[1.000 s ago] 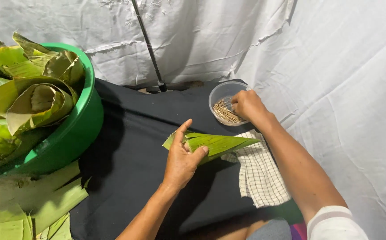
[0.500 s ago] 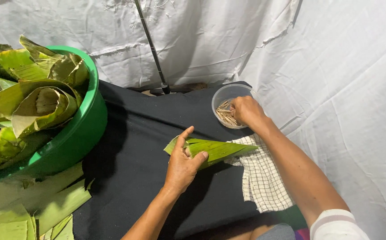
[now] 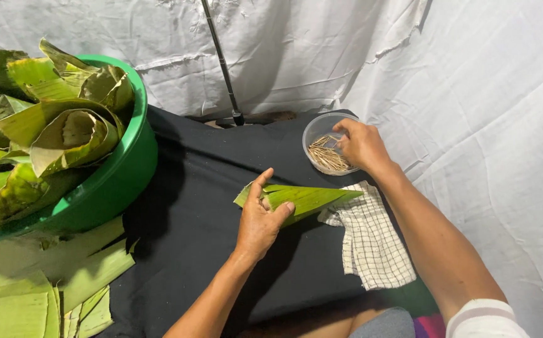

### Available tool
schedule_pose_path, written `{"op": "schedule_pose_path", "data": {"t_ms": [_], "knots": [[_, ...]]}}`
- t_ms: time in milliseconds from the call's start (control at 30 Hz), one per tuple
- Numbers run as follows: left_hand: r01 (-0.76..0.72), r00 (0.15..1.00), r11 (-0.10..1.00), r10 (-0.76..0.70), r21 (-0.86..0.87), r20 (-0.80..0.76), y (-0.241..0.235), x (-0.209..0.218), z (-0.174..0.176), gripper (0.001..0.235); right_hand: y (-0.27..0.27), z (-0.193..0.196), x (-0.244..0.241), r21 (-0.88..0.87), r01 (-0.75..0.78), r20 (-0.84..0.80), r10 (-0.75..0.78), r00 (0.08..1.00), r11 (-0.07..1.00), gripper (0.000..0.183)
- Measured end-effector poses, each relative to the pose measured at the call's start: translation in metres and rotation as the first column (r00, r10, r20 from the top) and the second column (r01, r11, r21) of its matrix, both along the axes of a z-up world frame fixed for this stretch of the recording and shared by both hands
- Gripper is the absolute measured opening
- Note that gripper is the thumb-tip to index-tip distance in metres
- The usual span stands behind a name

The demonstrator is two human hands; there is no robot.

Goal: Wiping banana leaves with a cloth and folding them into cone shapes to be used as food wrappers.

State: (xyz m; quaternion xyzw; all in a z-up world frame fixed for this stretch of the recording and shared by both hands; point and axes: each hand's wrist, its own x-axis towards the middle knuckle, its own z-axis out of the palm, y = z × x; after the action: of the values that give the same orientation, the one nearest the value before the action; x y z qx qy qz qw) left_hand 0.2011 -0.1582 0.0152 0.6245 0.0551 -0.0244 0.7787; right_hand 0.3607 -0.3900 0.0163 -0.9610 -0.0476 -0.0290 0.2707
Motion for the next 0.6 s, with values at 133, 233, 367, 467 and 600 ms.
{"op": "schedule_pose_path", "data": {"t_ms": [133, 233, 367, 467, 600], "knots": [[-0.005, 1.0, 1.0, 0.005, -0.007, 0.022, 0.002, 0.0, -0.008, 0.085, -0.009, -0.004, -0.006, 0.009, -0.03, 0.067, 0.03, 0.997, 0.999, 0.02], [0.001, 0.998, 0.999, -0.003, 0.038, 0.056, -0.001, -0.004, 0.001, 0.084, -0.016, -0.013, -0.009, 0.038, -0.032, 0.197, 0.024, 0.98, 0.999, 0.012], [-0.039, 0.996, 0.999, 0.037, 0.027, 0.084, 0.003, -0.009, -0.001, 0.087, -0.008, 0.008, -0.047, 0.144, -0.047, 0.233, 0.013, 0.972, 0.988, 0.013], [-0.062, 0.993, 0.998, 0.062, -0.006, 0.1, 0.008, -0.017, -0.003, 0.089, 0.019, 0.036, -0.113, 0.262, -0.062, 0.184, 0.014, 0.983, 0.963, 0.014], [-0.087, 0.988, 0.996, 0.086, 0.006, 0.132, 0.01, -0.026, -0.008, 0.088, 0.046, 0.034, -0.179, 0.417, -0.018, 0.097, -0.025, 0.995, 0.909, 0.011]]}}
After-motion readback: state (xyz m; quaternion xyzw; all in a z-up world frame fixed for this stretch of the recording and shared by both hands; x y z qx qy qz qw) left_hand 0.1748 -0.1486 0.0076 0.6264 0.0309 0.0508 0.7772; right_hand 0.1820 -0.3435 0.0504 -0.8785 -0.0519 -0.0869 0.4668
